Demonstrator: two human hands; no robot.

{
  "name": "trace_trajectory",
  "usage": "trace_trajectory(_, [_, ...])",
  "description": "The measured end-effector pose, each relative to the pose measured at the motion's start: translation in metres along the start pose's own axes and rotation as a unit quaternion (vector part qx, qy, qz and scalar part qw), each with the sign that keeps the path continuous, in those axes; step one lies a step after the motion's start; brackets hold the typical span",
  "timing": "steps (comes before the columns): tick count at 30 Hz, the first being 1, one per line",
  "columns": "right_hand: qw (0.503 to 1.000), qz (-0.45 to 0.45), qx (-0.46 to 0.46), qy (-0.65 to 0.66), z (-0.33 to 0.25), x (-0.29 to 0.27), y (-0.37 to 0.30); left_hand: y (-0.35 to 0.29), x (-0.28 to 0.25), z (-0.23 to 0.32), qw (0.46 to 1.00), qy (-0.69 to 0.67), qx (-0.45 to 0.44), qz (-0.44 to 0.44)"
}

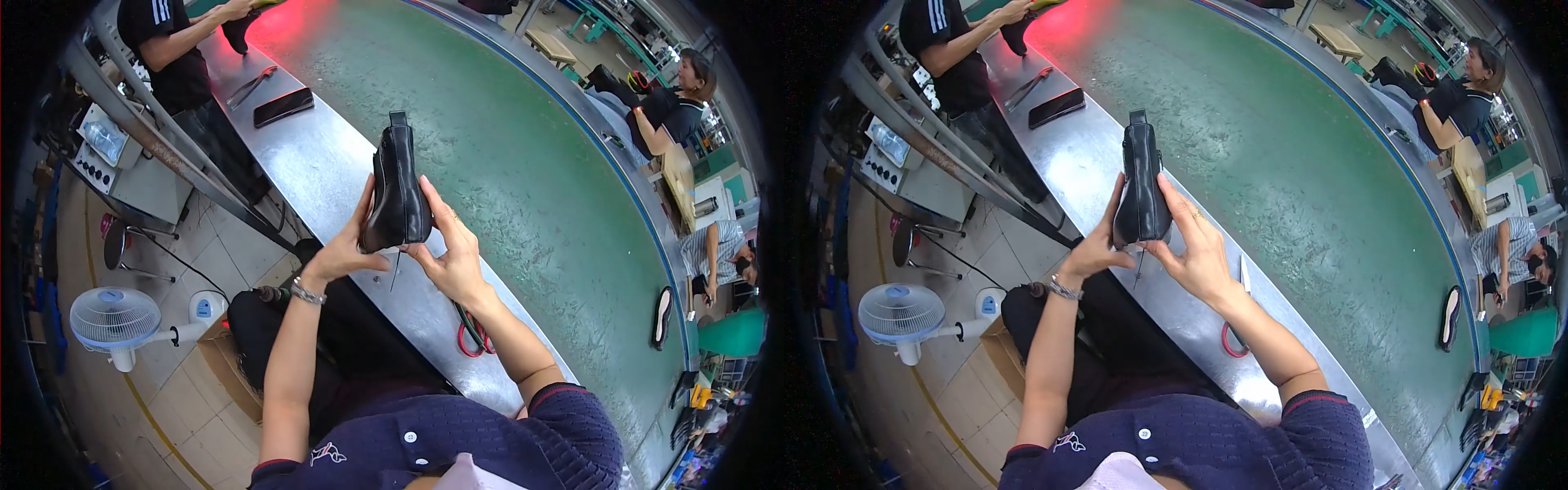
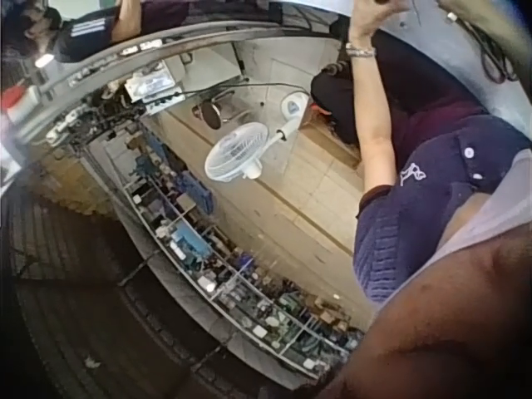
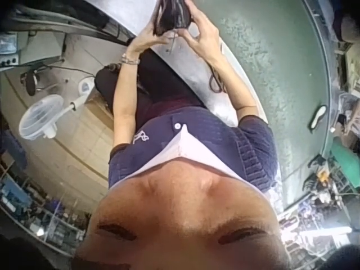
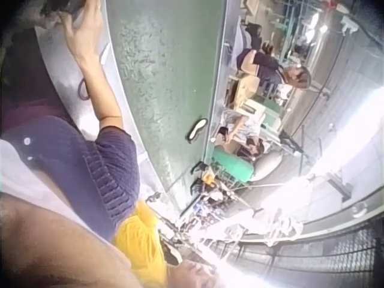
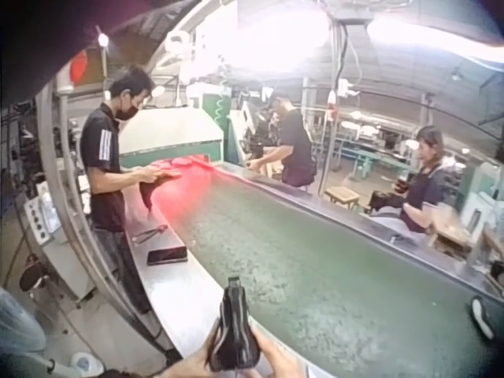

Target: Assemble and trim components of a black boot on an assembly line.

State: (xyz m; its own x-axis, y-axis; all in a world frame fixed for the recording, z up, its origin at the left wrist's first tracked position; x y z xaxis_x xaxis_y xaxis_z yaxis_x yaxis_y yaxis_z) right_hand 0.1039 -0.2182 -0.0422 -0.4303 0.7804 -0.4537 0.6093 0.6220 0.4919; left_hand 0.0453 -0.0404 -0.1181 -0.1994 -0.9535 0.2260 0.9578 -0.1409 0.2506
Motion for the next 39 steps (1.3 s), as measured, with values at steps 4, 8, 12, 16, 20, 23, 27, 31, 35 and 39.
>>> trace_trajectory(4, [1.000,0.011,0.008,-0.007,0.005,0.000,0.004,0.003,0.005,-0.010,0.992,0.067,-0.038,0.100])
trace_trajectory(8, [1.000,-0.004,0.009,-0.004,0.007,-0.001,0.001,-0.001,-0.005,0.004,0.991,0.084,-0.065,0.076])
trace_trajectory(12, [1.000,-0.007,-0.004,0.013,0.001,0.001,-0.006,0.008,-0.008,0.050,0.995,0.042,-0.035,0.086])
trace_trajectory(16, [0.998,-0.042,-0.046,-0.025,-0.014,0.006,-0.015,0.031,-0.006,0.054,0.984,0.055,-0.057,0.161])
trace_trajectory(20, [0.998,-0.041,-0.048,-0.013,-0.012,0.005,-0.017,0.033,0.001,0.050,0.986,0.019,-0.033,0.162])
trace_trajectory(23, [0.997,-0.046,-0.055,-0.004,-0.014,0.005,-0.016,0.032,-0.001,0.046,0.985,0.015,-0.027,0.167])
trace_trajectory(27, [0.998,-0.050,-0.043,0.018,-0.016,0.006,-0.017,0.032,0.005,0.055,0.980,0.035,-0.022,0.194])
trace_trajectory(31, [0.998,-0.011,-0.012,0.054,-0.008,0.012,-0.023,0.019,0.019,0.087,0.869,0.377,-0.041,0.319])
trace_trajectory(35, [0.997,-0.015,-0.011,0.079,-0.011,0.009,-0.023,0.000,0.054,0.105,0.869,0.427,0.026,0.249])
trace_trajectory(39, [0.998,-0.022,-0.005,0.064,-0.015,-0.007,-0.012,0.004,0.039,0.102,0.953,0.224,-0.011,0.203])
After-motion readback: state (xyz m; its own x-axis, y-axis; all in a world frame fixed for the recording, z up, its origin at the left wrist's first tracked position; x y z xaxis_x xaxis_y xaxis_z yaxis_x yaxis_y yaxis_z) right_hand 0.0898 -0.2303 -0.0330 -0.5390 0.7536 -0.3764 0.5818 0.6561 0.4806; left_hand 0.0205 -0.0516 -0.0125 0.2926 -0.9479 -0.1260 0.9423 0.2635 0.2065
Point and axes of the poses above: each hand's wrist, its own y-axis towards the middle knuckle, its own x-axis out of the palm, z = x × y, the point moved 2 cm from there along y, towards the middle knuckle, and after that the axes turned 4 degrees about y, right-handed, at the moved point
